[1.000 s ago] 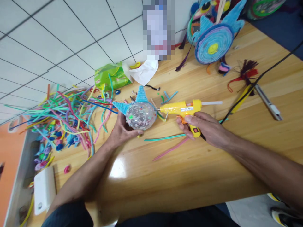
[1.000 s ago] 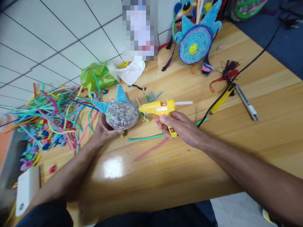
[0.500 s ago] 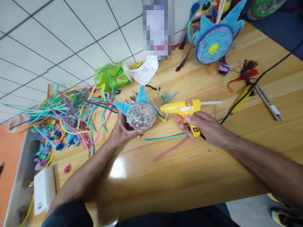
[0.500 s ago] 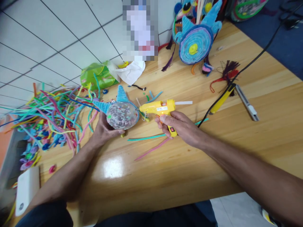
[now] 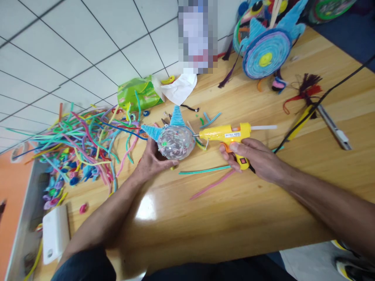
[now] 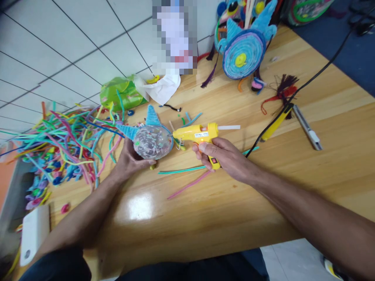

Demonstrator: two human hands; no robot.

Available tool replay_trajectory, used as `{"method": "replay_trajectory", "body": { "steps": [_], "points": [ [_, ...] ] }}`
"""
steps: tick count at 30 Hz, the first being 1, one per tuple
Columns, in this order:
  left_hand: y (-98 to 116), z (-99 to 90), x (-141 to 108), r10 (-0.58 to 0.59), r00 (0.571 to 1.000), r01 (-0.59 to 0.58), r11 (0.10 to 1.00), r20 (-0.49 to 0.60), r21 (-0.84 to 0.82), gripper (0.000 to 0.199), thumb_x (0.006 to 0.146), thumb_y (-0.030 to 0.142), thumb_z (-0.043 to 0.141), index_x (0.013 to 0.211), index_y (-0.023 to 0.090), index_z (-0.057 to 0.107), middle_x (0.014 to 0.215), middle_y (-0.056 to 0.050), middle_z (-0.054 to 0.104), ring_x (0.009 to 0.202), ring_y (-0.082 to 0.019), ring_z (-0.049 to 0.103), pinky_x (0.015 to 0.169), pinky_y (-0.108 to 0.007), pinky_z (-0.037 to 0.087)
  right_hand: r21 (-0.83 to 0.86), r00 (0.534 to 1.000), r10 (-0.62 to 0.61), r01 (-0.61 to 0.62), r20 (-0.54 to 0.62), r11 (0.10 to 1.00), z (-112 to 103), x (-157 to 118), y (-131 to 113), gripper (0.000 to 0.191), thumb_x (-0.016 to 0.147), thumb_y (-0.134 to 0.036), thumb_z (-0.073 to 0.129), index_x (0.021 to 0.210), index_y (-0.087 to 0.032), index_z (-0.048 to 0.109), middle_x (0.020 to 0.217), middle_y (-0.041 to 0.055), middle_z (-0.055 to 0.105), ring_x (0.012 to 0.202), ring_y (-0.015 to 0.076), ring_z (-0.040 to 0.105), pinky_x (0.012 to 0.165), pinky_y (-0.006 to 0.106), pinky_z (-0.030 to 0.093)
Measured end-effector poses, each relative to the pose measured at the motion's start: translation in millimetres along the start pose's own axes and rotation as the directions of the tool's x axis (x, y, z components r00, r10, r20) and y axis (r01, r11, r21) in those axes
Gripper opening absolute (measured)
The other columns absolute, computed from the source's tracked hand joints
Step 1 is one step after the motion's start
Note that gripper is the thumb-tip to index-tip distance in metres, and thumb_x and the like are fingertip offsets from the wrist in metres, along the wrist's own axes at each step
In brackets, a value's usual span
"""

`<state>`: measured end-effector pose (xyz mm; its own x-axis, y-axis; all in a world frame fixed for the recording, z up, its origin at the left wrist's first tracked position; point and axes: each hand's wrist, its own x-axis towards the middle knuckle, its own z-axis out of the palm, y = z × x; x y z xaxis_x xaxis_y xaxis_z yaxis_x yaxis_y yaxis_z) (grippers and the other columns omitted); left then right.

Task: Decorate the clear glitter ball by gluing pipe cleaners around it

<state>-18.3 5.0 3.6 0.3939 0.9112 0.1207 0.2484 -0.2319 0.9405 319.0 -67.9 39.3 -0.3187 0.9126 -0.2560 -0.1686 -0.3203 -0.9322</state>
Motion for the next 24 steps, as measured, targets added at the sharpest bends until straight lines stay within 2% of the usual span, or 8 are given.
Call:
{"method": "replay_trajectory", "body": {
  "steps": [10, 18, 24],
  "points": [
    [-0.1, -1.0, 1.1, -0.011, 1.0, 0.011, 1.0, -0.001, 0.012, 0.111, 0.063, 0.049, 0.106, 0.156, 0.028, 0.048, 0.143, -0.013, 0.067, 0.137, -0.032, 0.066, 0.116, -0.045, 0.058, -0.016, 1.0, -0.023, 0.023, -0.009, 1.0, -0.1, 1.9, 2.7, 0.049, 0.094, -0.069, 0.07, 0.093, -0.02, 0.068, 0.086, 0.0032, 0.068, 0.057, 0.0118, 0.05, 0.057, 0.032, 0.04],
    [-0.5, -1.1, 0.5, -0.006, 1.0, 0.006, 1.0, -0.01, 0.016, 0.111, 0.063, 0.048, 0.106, 0.157, 0.029, 0.048, 0.147, -0.013, 0.065, 0.138, -0.033, 0.065, 0.118, -0.047, 0.057, 0.02, 0.999, -0.035, 0.035, -0.038, 0.999, 1.2, 2.9, 2.9, 0.048, 0.09, -0.068, 0.075, 0.084, -0.022, 0.066, 0.084, 0.0019, 0.066, 0.057, 0.0119, 0.05, 0.055, 0.032, 0.04],
    [0.7, 0.0, 0.4, 0.0, 1.0, 0.0, 1.0, -0.007, 0.022, 0.109, 0.065, 0.048, 0.105, 0.156, 0.028, 0.048, 0.146, -0.012, 0.066, 0.137, -0.031, 0.066, 0.115, -0.044, 0.059, -0.002, 0.999, -0.037, 0.037, -0.017, 0.999, 1.9, 2.8, 1.7, 0.048, 0.091, -0.068, 0.073, 0.089, -0.021, 0.066, 0.084, 0.0018, 0.066, 0.057, 0.0113, 0.05, 0.055, 0.032, 0.04]
  ]
}}
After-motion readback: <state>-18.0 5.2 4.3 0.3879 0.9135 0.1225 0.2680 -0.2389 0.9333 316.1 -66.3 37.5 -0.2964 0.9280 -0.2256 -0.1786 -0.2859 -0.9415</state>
